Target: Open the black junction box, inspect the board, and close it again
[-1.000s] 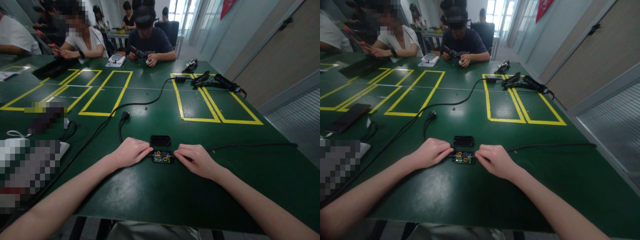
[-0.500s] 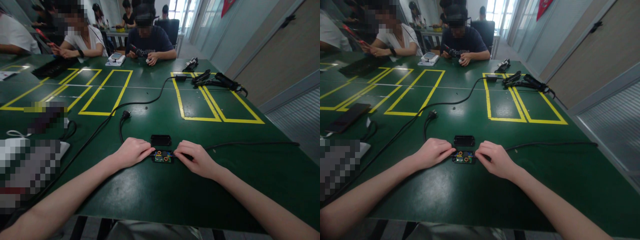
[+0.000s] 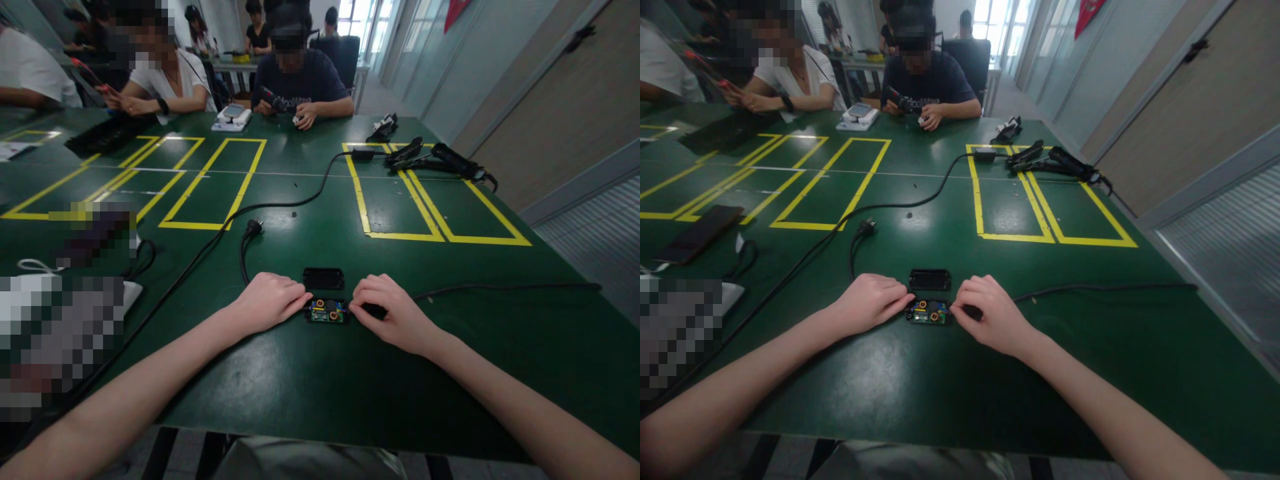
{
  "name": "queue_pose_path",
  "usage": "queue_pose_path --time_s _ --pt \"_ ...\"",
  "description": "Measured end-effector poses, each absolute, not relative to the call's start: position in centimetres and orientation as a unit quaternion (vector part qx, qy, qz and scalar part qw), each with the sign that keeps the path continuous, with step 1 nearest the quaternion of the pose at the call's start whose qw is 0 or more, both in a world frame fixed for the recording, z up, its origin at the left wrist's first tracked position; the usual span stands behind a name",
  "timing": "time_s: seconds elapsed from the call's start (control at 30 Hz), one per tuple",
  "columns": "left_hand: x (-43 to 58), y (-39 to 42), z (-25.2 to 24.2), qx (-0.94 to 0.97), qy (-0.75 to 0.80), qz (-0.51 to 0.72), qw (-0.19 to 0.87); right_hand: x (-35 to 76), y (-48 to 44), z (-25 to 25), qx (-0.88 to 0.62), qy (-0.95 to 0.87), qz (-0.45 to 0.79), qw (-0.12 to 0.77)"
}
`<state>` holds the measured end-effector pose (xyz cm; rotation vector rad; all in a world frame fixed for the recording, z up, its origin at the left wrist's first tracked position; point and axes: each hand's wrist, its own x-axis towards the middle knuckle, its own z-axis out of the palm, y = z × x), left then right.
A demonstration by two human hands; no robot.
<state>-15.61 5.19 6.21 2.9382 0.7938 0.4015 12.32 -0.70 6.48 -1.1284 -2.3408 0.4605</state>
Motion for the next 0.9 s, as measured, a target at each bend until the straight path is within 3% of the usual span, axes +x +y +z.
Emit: queue_pose_path --time_s 0.43,0.67,0.9 --pt "-17.1 6.4 7.2 0.944 0.275 0.154 0.096 12.4 -0.7 4.7 -0.432 -0.863 0.076 0.251" --pt "-16.5 5.7 6.2 0.952 0.231 0.162 0.123 12.6 -0.6 4.8 -0.401 -0.861 0.087 0.3" --pt "-16.7 5.5 6.1 0.95 0.2 0.202 0.132 12.1 -0.9 5.2 -0.403 -0.813 0.178 0.379"
